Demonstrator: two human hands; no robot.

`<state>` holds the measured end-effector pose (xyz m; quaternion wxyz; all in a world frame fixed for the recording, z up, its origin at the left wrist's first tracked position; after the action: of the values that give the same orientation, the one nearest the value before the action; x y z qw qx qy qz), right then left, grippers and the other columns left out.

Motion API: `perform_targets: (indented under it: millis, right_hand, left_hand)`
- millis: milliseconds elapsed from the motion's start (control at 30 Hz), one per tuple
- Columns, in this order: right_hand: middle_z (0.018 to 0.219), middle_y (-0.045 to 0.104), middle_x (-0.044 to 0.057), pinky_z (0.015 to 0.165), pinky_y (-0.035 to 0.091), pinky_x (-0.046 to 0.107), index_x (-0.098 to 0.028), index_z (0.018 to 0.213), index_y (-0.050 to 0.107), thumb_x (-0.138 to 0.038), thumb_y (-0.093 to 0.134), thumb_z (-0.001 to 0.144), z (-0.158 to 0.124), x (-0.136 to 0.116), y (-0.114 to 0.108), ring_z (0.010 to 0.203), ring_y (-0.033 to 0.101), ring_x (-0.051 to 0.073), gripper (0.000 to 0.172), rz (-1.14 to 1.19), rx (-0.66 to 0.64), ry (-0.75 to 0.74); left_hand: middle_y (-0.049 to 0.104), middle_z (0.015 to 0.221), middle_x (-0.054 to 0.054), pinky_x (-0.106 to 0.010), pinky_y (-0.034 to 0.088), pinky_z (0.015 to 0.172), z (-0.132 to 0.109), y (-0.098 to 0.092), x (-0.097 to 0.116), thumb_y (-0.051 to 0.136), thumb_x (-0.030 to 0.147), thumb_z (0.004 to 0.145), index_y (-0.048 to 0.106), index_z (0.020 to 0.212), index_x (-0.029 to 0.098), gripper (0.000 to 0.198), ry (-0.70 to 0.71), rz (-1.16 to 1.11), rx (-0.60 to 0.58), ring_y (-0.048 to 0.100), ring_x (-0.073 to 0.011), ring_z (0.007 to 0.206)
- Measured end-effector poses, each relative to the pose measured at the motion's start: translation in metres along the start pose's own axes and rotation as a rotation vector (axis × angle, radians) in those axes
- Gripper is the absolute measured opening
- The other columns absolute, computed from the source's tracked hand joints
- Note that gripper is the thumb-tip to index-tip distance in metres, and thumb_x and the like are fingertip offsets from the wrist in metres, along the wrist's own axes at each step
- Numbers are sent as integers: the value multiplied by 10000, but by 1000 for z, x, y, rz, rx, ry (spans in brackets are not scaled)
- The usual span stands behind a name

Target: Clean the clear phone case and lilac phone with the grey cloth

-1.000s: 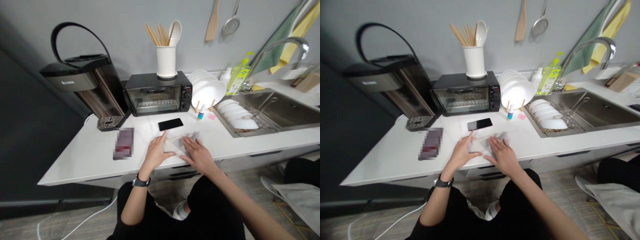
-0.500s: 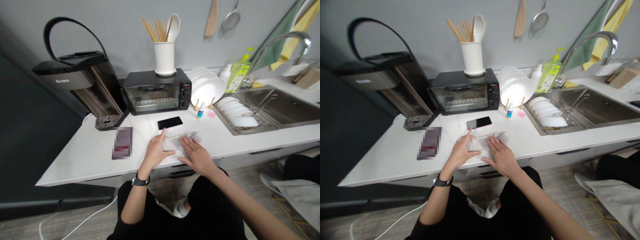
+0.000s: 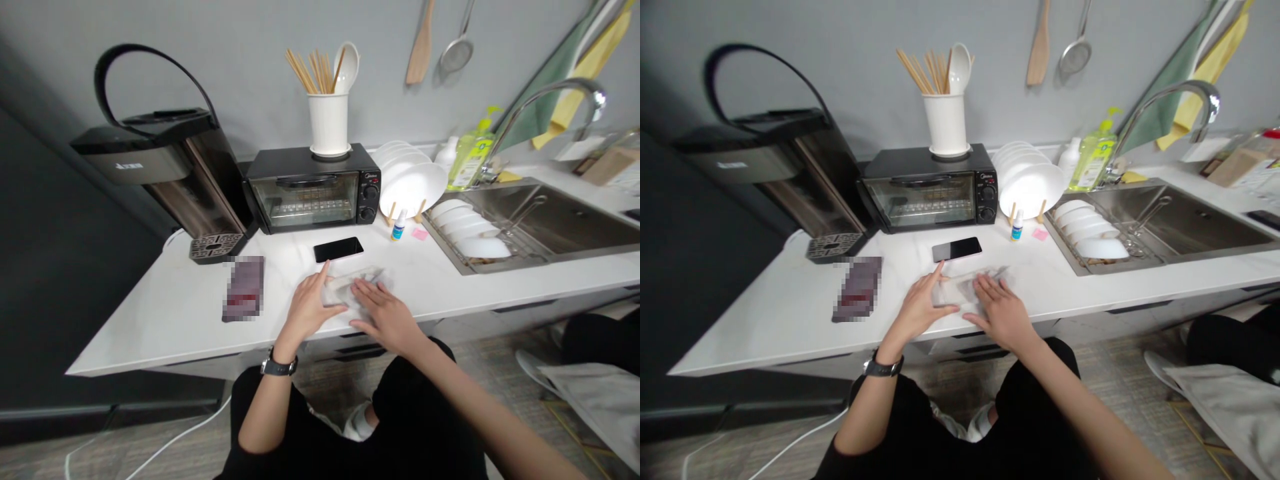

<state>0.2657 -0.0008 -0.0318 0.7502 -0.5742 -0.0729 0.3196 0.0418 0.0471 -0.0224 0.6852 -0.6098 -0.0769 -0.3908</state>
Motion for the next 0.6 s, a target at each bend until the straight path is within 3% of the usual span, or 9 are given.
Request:
perform_targets:
  millis: [100,167,267,367,500,600]
  right_hand:
    - [1609,465,244,1231,379,596,-66,1547,501,-590,513,1045,10,18,0,1509,451,382,726,-95,45,136]
    - [1607,439,290,1242,356,603,11,1535,486,-624,519,1029,27,5,11,1523,418,413,813,-98,63,165]
    - [1632,385,306,1268,329,581,54,1549,436,-701,515,995,43,-32,27,1555,364,400,940,-9,40,64]
    - [1655,373,270,1275,330,561,4,1564,438,-755,534,955,31,-48,26,1563,362,362,978,76,-5,-55]
    - [1651,426,199,1255,366,566,-100,1588,445,-652,503,1025,0,-9,5,1540,416,326,791,29,-13,-36]
    - [1630,442,233,1236,373,604,-72,1579,459,-594,496,1048,1,21,-1,1524,431,369,745,-87,41,77]
  left_hand:
    - [679,1376,-87,-506,413,1145,2,0,0,875,400,793,225,1670,288,1097,-14,-1,-10,597,-321,1302]
    - [674,1380,-100,-495,419,1146,2,1,-2,851,383,817,230,1671,270,1062,-1,-7,-3,602,-318,1304]
    - [656,1393,-121,-470,448,1126,1,2,-5,798,283,841,246,1671,249,997,15,3,1,608,-314,1293]
    - [659,1379,-108,-464,458,1111,-1,2,-6,780,245,836,230,1676,262,1004,16,9,7,611,-307,1266]
    - [676,1368,-81,-490,432,1126,0,2,-3,858,354,803,214,1676,296,1086,10,-11,0,598,-313,1283]
    - [677,1381,-80,-505,407,1148,2,1,-2,888,402,782,233,1669,305,1106,-1,-17,-7,592,-321,1308]
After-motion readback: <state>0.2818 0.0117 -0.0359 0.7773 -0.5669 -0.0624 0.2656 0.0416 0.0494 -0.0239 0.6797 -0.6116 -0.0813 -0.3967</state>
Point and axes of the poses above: each hand's wrist, its own z-axis towards the middle knuckle, its own y-axis out of the palm, x = y × z, the point moved 1 cm from there along z, towards the middle knuckle
